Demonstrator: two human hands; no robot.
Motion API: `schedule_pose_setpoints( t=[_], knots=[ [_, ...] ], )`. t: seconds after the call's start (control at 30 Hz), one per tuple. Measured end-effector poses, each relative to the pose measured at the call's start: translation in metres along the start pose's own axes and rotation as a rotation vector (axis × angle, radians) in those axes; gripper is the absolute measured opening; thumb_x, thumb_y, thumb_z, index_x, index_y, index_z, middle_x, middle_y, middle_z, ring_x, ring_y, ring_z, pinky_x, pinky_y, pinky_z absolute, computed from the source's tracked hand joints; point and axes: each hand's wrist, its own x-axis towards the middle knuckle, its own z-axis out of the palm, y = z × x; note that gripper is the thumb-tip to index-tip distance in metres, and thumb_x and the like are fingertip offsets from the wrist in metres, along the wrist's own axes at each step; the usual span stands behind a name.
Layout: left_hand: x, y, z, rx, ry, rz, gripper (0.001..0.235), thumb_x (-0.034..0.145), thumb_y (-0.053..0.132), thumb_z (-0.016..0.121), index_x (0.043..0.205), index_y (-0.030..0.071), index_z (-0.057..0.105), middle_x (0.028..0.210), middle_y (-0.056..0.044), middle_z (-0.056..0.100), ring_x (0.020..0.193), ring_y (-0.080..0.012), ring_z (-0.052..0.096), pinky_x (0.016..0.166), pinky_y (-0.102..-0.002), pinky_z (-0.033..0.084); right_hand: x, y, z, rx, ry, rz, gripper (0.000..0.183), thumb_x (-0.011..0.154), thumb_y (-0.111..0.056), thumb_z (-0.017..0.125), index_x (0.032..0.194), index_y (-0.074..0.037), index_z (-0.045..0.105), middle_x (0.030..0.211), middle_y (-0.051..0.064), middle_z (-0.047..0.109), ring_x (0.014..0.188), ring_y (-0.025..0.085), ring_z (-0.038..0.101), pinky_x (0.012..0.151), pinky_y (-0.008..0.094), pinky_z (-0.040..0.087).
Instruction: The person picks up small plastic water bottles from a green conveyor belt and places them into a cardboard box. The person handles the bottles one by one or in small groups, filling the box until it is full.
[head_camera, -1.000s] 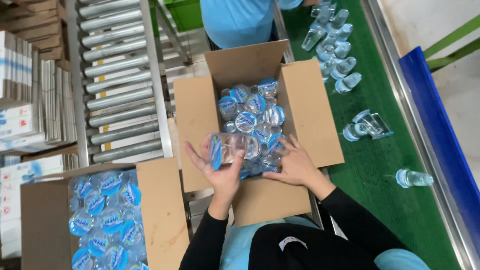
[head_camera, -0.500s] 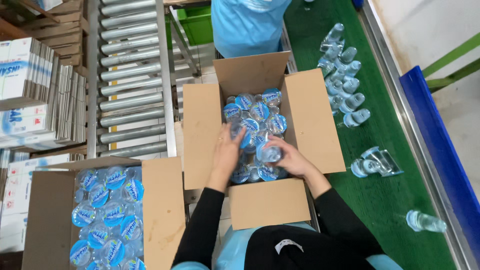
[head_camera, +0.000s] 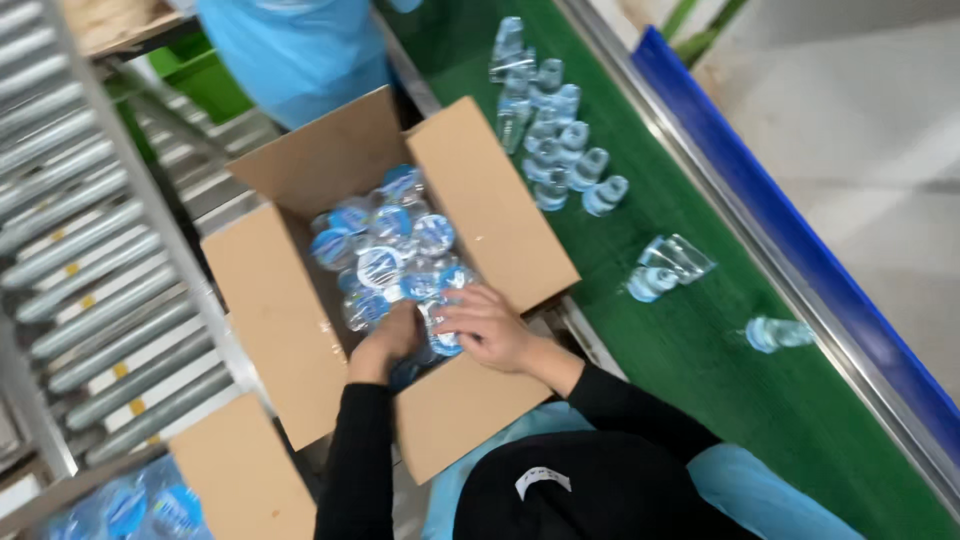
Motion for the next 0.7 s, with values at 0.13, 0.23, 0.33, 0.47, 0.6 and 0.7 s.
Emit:
schedule_pose_setpoints(
  t=[0.13,0.23,0.33,0.47,0.6,0.7],
  knots=[
    [0.002,0.107,0.013,0.323,0.371,-0.005,0.048,0.077,0.018,0.069,0.125,0.012,0.066,0.123,-0.02,0.065,0.116,-0.0457,0.063,0.095,-0.057,0.05,-0.101,0.043,-0.103,-0.874,0.692,0.402,0.046,0.073,-0.01,0.069,0.119,-0.013,0.065,0.121,0.015,0.059,0.118,0.042,0.055,0.103,0.056,0.043],
    [0.008,0.232,0.061,-0.068,0.539,0.41,0.045,0.085,0.006,0.061,0.13,0.007,0.065,0.125,-0.018,0.062,0.119,-0.0433,0.059,0.101,-0.051,0.048,-0.196,0.093,-0.17,-0.902,0.742,0.976,0.052,0.073,-0.018,0.081,0.121,-0.011,0.06,0.11,0.012,0.063,0.109,0.038,0.06,0.097,0.051,0.045],
    [0.077,0.286,0.157,-0.201,0.274,0.649,0.039,0.091,0.004,0.059,0.129,0.008,0.067,0.121,-0.013,0.064,0.117,-0.0379,0.062,0.103,-0.045,0.048,-0.275,0.093,-0.191,-0.559,0.684,1.216,0.034,0.083,-0.018,0.074,0.116,-0.02,0.064,0.101,0.004,0.078,0.103,0.034,0.072,0.095,0.048,0.053],
    [0.172,0.343,0.272,0.418,0.105,0.782,0.057,0.09,0.004,0.058,0.146,0.002,0.052,0.138,-0.017,0.057,0.134,-0.0339,0.053,0.117,-0.042,0.038,-0.361,0.067,-0.19,0.015,1.042,1.297,0.037,0.091,-0.011,0.061,0.128,-0.016,0.058,0.104,0.013,0.078,0.102,0.031,0.073,0.092,0.041,0.053],
    [0.214,0.334,0.334,0.996,-0.062,0.973,0.055,0.102,0.014,0.048,0.156,0.011,0.043,0.161,-0.009,0.046,0.154,-0.0278,0.033,0.124,-0.045,0.025,-0.432,0.039,-0.188,-0.178,0.824,1.447,0.029,0.094,-0.029,0.066,0.122,-0.024,0.063,0.102,0.01,0.081,0.102,0.038,0.073,0.09,0.05,0.054],
    [0.202,0.293,0.338,0.586,0.382,1.305,0.034,0.095,0.012,0.061,0.128,0.012,0.067,0.121,-0.007,0.072,0.12,-0.0245,0.066,0.115,-0.044,0.04,-0.471,0.026,-0.195,-0.231,0.624,1.607,0.03,0.092,-0.052,0.063,0.118,-0.036,0.064,0.093,-0.001,0.083,0.099,0.026,0.077,0.093,0.044,0.057]
  ],
)
